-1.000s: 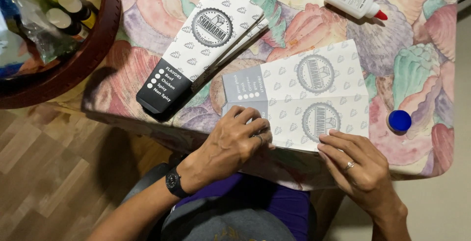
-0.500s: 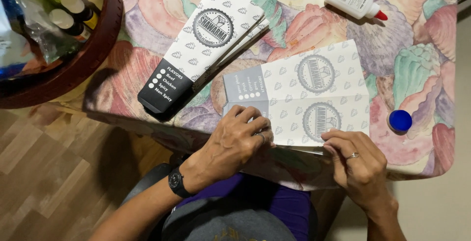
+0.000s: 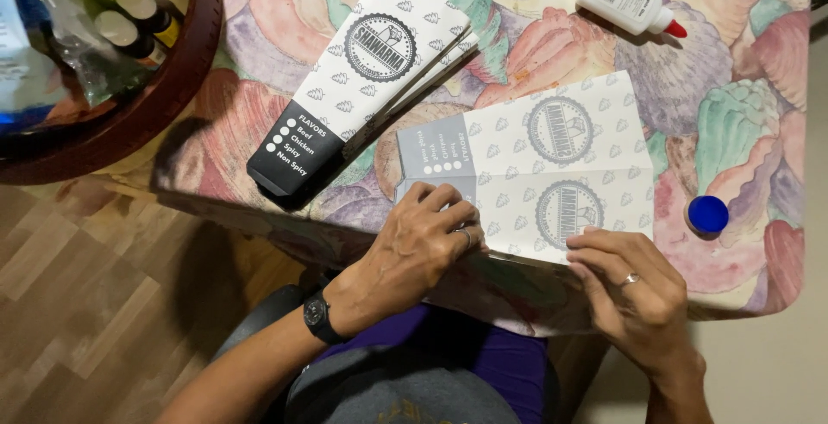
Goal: Folding and sealing paper shawarma packaging sleeves on a table.
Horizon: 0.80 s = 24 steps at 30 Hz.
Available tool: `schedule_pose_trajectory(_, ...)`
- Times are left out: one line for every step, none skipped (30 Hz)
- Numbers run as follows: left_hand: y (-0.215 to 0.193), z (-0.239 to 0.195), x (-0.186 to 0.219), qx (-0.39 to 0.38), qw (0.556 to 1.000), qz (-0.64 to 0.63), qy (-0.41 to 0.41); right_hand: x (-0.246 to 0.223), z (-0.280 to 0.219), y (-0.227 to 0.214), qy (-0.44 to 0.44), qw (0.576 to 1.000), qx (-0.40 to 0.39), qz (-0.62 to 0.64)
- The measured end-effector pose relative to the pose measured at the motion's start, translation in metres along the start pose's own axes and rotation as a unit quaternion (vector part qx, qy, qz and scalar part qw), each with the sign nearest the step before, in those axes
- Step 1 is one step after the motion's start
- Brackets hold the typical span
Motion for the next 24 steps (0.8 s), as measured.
schedule_pose_trajectory(0.000, 0.000, 0.001, 0.004, 1.000, 0.004, 0.001, -0.003, 0.003, 0.000, -0.007, 1.000, 0.002, 0.000)
schedule_pose_trajectory(-0.001, 0.001, 0.002, 0.008, 1.000, 0.008, 0.001, -0.005, 0.006, 0.001, -0.014, 1.000, 0.004, 0.001)
schedule_pose_trajectory(-0.001, 0.001, 0.002, 0.008, 1.000, 0.008, 0.002, -0.005, 0.008, 0.005, -0.014, 1.000, 0.005, 0.000)
schedule_pose_trajectory(-0.001, 0.001, 0.003, 0.006, 1.000, 0.002, -0.002, -0.006, 0.010, 0.008, -0.029, 0.999, 0.015, -0.001)
schedule_pose_trajectory(-0.002, 0.001, 0.003, 0.005, 1.000, -0.004, -0.006, -0.007, 0.012, 0.012, -0.045, 0.999, 0.024, -0.003)
schedule_pose_trajectory(-0.001, 0.001, 0.002, 0.005, 1.000, -0.003, -0.006, -0.009, 0.015, 0.013, -0.045, 0.999, 0.025, -0.002)
schedule_pose_trajectory(0.000, 0.001, 0.002, 0.006, 1.000, -0.004, -0.006, -0.010, 0.019, 0.015, -0.048, 0.999, 0.023, 0.000)
schedule_pose_trajectory(0.001, 0.000, 0.001, 0.008, 1.000, -0.004, -0.006, -0.012, 0.023, 0.017, -0.051, 0.998, 0.021, 0.002)
schedule_pose_trajectory(0.000, 0.001, 0.001, 0.008, 1.000, -0.004, -0.006, -0.012, 0.025, 0.018, -0.052, 0.998, 0.021, 0.002)
schedule_pose_trajectory(0.000, 0.001, 0.001, 0.007, 1.000, -0.006, -0.005, -0.012, 0.027, 0.018, -0.050, 0.999, 0.016, 0.009)
schedule_pose_trajectory(0.000, 0.001, 0.001, 0.006, 1.000, -0.009, -0.004, -0.011, 0.028, 0.019, -0.048, 0.999, 0.010, 0.015)
schedule_pose_trajectory(0.000, 0.001, 0.001, 0.006, 1.000, -0.009, -0.005, -0.011, 0.028, 0.020, -0.048, 0.999, 0.010, 0.015)
schedule_pose_trajectory(0.001, 0.001, 0.000, 0.006, 1.000, -0.008, -0.005, -0.010, 0.027, 0.020, -0.047, 0.999, 0.010, 0.017)
schedule_pose_trajectory(0.002, 0.000, 0.000, 0.005, 1.000, -0.008, -0.006, -0.009, 0.027, 0.020, -0.046, 0.999, 0.010, 0.020)
schedule_pose_trajectory(0.002, 0.000, -0.001, 0.005, 1.000, -0.009, -0.007, -0.008, 0.025, 0.020, -0.046, 0.999, 0.009, 0.020)
schedule_pose_trajectory(0.003, 0.000, -0.001, 0.009, 1.000, -0.004, -0.006, -0.005, 0.024, 0.021, -0.036, 0.999, 0.010, 0.035)
schedule_pose_trajectory(0.002, 0.001, -0.001, 0.013, 1.000, 0.002, -0.005, -0.003, 0.023, 0.021, -0.026, 0.998, 0.011, 0.049)
schedule_pose_trajectory(0.002, 0.001, 0.000, 0.013, 1.000, 0.002, -0.005, -0.003, 0.022, 0.022, -0.026, 0.998, 0.011, 0.049)
schedule_pose_trajectory(0.001, 0.001, 0.000, 0.015, 1.000, 0.001, -0.004, -0.001, 0.021, 0.022, -0.014, 0.998, 0.016, 0.059)
schedule_pose_trajectory(0.000, 0.001, 0.001, 0.017, 1.000, 0.000, -0.004, 0.001, 0.020, 0.023, -0.002, 0.997, 0.020, 0.068)
schedule_pose_trajectory(0.000, 0.001, 0.000, 0.017, 1.000, 0.000, -0.004, 0.001, 0.021, 0.022, -0.003, 0.997, 0.020, 0.068)
schedule_pose_trajectory(-0.001, 0.000, 0.000, 0.020, 1.000, -0.008, -0.001, 0.002, 0.021, 0.023, 0.003, 0.997, 0.020, 0.070)
schedule_pose_trajectory(-0.001, 0.000, 0.000, 0.024, 1.000, -0.017, 0.001, 0.002, 0.020, 0.022, 0.009, 0.997, 0.018, 0.073)
schedule_pose_trajectory(-0.001, 0.000, 0.000, 0.024, 1.000, -0.017, 0.001, 0.002, 0.021, 0.023, 0.009, 0.997, 0.018, 0.073)
Point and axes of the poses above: each hand's wrist, its own z-axis towards the middle knuckle, its own y-axis out of the palm, x = y × z, the point moved 5 cm from there along z, towards the middle knuckle, and after that the axes turned 10 degrees about -y, right-handed, at the moved point
